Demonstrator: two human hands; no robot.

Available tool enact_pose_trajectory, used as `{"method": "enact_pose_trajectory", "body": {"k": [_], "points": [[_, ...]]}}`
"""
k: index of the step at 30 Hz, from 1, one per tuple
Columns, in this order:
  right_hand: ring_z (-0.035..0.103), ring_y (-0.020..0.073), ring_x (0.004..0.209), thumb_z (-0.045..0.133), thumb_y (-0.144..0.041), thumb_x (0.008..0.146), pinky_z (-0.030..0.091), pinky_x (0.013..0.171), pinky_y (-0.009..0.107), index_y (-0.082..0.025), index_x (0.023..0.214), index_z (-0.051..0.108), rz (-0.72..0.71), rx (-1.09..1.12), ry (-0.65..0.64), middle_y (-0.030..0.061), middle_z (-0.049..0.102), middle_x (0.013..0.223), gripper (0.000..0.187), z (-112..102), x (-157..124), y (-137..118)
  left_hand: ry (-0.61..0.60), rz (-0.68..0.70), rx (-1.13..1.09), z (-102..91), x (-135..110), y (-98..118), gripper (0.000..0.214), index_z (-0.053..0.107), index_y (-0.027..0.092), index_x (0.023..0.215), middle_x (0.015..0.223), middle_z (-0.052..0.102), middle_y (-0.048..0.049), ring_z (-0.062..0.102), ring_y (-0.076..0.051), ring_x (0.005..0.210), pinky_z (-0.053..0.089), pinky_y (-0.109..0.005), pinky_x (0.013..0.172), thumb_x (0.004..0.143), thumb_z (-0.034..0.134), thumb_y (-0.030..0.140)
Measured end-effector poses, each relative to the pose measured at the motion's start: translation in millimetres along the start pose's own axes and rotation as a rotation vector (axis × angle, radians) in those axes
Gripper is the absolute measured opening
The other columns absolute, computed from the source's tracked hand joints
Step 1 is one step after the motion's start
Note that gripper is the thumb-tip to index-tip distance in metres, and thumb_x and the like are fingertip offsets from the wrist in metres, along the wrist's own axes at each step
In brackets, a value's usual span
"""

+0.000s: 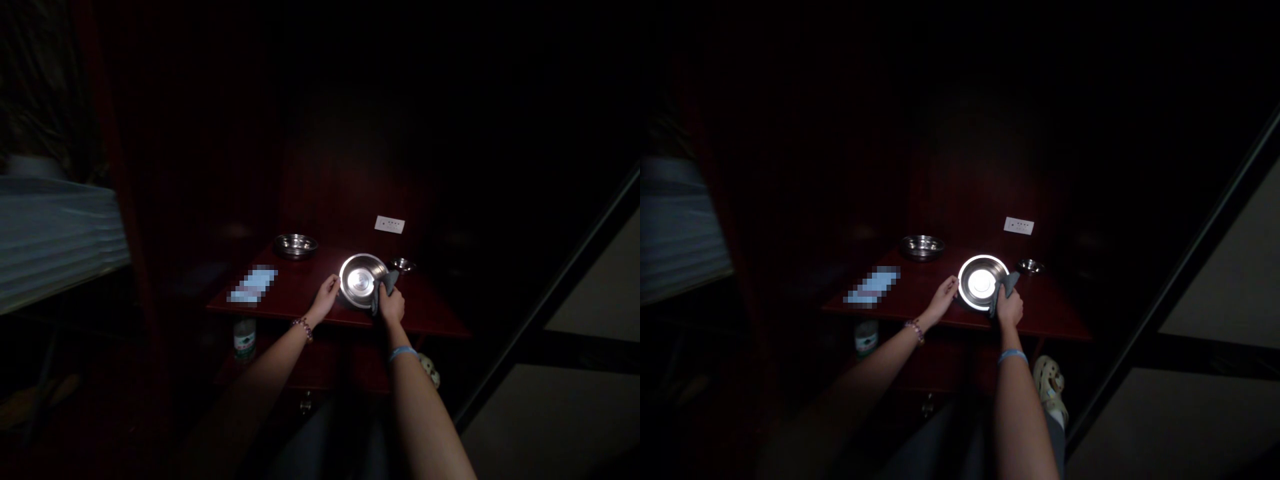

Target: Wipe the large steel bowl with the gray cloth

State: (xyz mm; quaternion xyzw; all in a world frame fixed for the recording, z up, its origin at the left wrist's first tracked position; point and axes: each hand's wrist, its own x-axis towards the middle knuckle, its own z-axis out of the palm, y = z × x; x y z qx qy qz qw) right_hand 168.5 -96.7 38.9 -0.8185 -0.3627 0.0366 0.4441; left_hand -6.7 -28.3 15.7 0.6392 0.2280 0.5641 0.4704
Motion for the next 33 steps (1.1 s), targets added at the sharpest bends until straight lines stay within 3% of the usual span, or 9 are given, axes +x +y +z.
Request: {"method": "enact_pose_trajectory", "body": {"k": [10,19,33], "points": [[0.068,0.0289,0.097,0.044,-0.05,0.093,0.05,0.085,0.037,-0.016,0.121,0.066,-0.055,-0.04,0.07,0.0156,0.071,0.105,0.049,0.3,-3.2,-5.3,0.046,0.074,0.069,-1.0,3.3,-10.4,0.028,0.048,0.019,0.073,0.063,0.041,0.005,0.04,-0.011,0.062,0.034,-0.023,0.063,0.092,0.047,0.039],[0.067,0.028,0.094,0.044,-0.049,0.093,0.047,0.085,0.035,-0.018,0.124,0.064,-0.13,0.029,0.145,0.0143,0.072,0.104,0.048,0.4,-7.8,-9.1,0.09,0.095,0.068,-1.8,5.7,-15.2,0.025,0.05,0.019,0.076,0.07,0.049,0.0029,0.045,-0.012,0.07,0.037,-0.022,0.068,0.093,0.046,0.037],[0.067,0.029,0.09,0.045,-0.047,0.092,0.047,0.08,0.036,-0.017,0.118,0.067,-0.082,0.086,0.198,0.0141,0.072,0.099,0.045,1.5,-6.8,-11.0,0.095,0.028,0.017,-0.2,1.5,-6.6,0.034,0.05,0.021,0.078,0.061,0.042,0.0049,0.04,-0.011,0.059,0.033,-0.024,0.059,0.093,0.044,0.051]]}}
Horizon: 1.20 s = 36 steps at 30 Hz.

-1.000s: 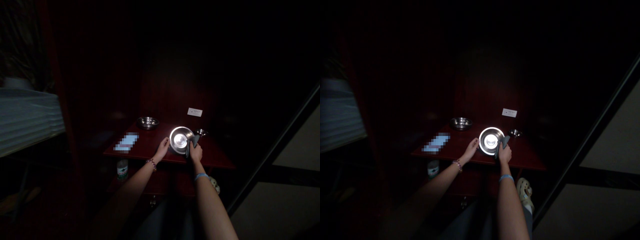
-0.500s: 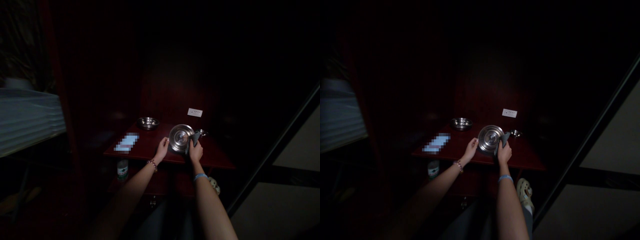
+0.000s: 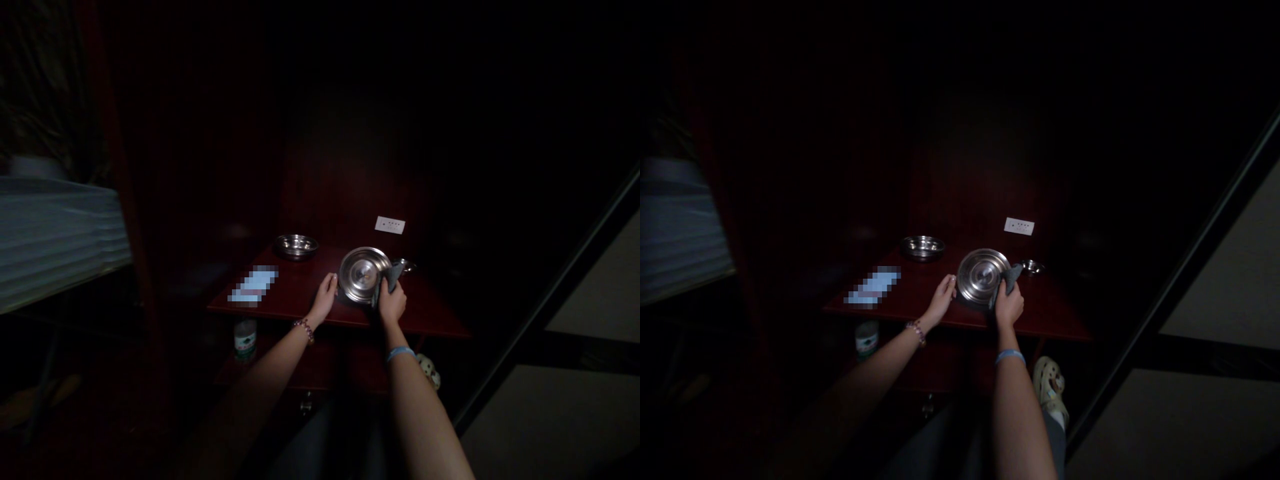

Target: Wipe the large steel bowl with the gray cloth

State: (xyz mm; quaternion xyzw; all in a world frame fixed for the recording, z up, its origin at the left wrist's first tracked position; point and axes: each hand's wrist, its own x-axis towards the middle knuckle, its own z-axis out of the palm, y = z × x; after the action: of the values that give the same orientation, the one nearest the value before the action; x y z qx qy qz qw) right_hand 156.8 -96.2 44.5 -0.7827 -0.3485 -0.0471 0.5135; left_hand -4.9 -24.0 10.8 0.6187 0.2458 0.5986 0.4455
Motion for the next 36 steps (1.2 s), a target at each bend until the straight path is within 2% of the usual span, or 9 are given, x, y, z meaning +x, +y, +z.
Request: {"method": "enact_pose_trajectory", "body": {"k": [9,18,27,36], "points": [[0.067,0.0274,0.088,0.045,-0.048,0.092,0.047,0.08,0.034,-0.016,0.117,0.067,-0.028,0.014,0.007,0.014,0.072,0.098,0.047,-0.3,-1.3,-0.4,0.034,0.007,-0.038,0.9,1.2,-3.3,0.032,0.045,0.021,0.075,0.063,0.043,0.0044,0.04,-0.011,0.059,0.035,-0.023,0.061,0.095,0.042,0.046],[0.067,0.0286,0.093,0.044,-0.048,0.092,0.047,0.082,0.035,-0.017,0.119,0.067,-0.019,-0.012,-0.032,0.0147,0.072,0.102,0.047,-4.9,-3.6,-4.6,0.073,-0.061,-0.02,1.9,1.8,-5.7,0.025,0.047,0.02,0.079,0.064,0.045,0.005,0.043,-0.01,0.06,0.036,-0.022,0.062,0.095,0.042,0.039],[0.067,0.0281,0.094,0.044,-0.048,0.093,0.047,0.084,0.034,-0.016,0.122,0.065,-0.032,-0.023,-0.037,0.0149,0.072,0.102,0.048,-3.9,-2.8,-3.6,0.077,-0.057,-0.005,1.6,3.7,-11.0,0.02,0.049,0.019,0.077,0.064,0.046,0.0045,0.044,-0.011,0.062,0.039,-0.023,0.066,0.093,0.044,0.029],[0.067,0.0278,0.092,0.046,-0.047,0.092,0.047,0.083,0.034,-0.017,0.12,0.066,-0.031,-0.008,-0.041,0.0138,0.072,0.102,0.046,-4.7,-3.7,-5.4,0.111,-0.061,-0.011,0.3,5.2,-16.1,0.022,0.051,0.019,0.077,0.066,0.048,0.0034,0.045,-0.011,0.064,0.04,-0.024,0.066,0.093,0.045,0.032]]}}
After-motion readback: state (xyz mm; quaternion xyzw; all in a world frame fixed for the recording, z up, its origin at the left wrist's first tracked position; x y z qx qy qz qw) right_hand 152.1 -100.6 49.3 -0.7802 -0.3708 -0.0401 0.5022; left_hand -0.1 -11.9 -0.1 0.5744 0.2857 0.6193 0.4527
